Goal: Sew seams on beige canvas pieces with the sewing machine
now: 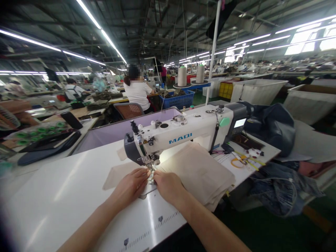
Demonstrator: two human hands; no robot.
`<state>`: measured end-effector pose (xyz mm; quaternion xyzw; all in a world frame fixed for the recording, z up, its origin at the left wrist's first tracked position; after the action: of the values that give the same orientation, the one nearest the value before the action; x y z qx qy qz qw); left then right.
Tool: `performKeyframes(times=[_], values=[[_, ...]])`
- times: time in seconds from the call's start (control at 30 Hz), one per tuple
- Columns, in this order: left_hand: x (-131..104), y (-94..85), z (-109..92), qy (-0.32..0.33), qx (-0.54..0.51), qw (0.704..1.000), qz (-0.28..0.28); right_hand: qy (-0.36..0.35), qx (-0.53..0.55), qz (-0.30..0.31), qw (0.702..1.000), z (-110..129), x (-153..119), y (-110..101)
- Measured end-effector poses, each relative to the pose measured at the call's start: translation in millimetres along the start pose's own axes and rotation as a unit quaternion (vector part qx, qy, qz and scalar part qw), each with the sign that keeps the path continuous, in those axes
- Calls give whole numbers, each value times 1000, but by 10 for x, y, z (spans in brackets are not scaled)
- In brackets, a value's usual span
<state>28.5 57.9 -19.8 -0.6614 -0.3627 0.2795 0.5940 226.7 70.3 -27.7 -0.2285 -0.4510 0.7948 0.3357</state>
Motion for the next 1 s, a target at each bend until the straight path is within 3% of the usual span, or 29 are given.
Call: performKeyframes(times=[0.17, 0.5, 0.67, 0.83, 1.0], values=[[50, -23, 69, 0, -15, 1000, 3, -3, 8, 7, 1000, -8, -22, 13], [-21, 112, 86, -43, 24, 999, -6, 2, 25, -15, 1000, -1, -109, 148], [-44, 40, -118, -78, 27, 996, 25, 12, 52, -23, 998, -9, -168, 167], [-96, 80, -378, -59, -22, 997, 33, -11, 69, -28, 997, -17, -229, 177], [-130, 174, -391, -34, -7, 999, 16, -8, 36, 2, 999, -8, -248, 188]])
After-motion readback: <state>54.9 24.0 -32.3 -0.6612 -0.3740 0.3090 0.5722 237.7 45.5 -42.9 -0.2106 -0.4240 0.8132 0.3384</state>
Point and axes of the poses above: each hand's wrist, its own x-axis towards the middle knuckle, its own y-axis out of the palm, z = x × y, the point moved 1 cm from there along x, towards the middle knuckle, and after that the axes turned 10 degrees about z, right-handed, at the moved point
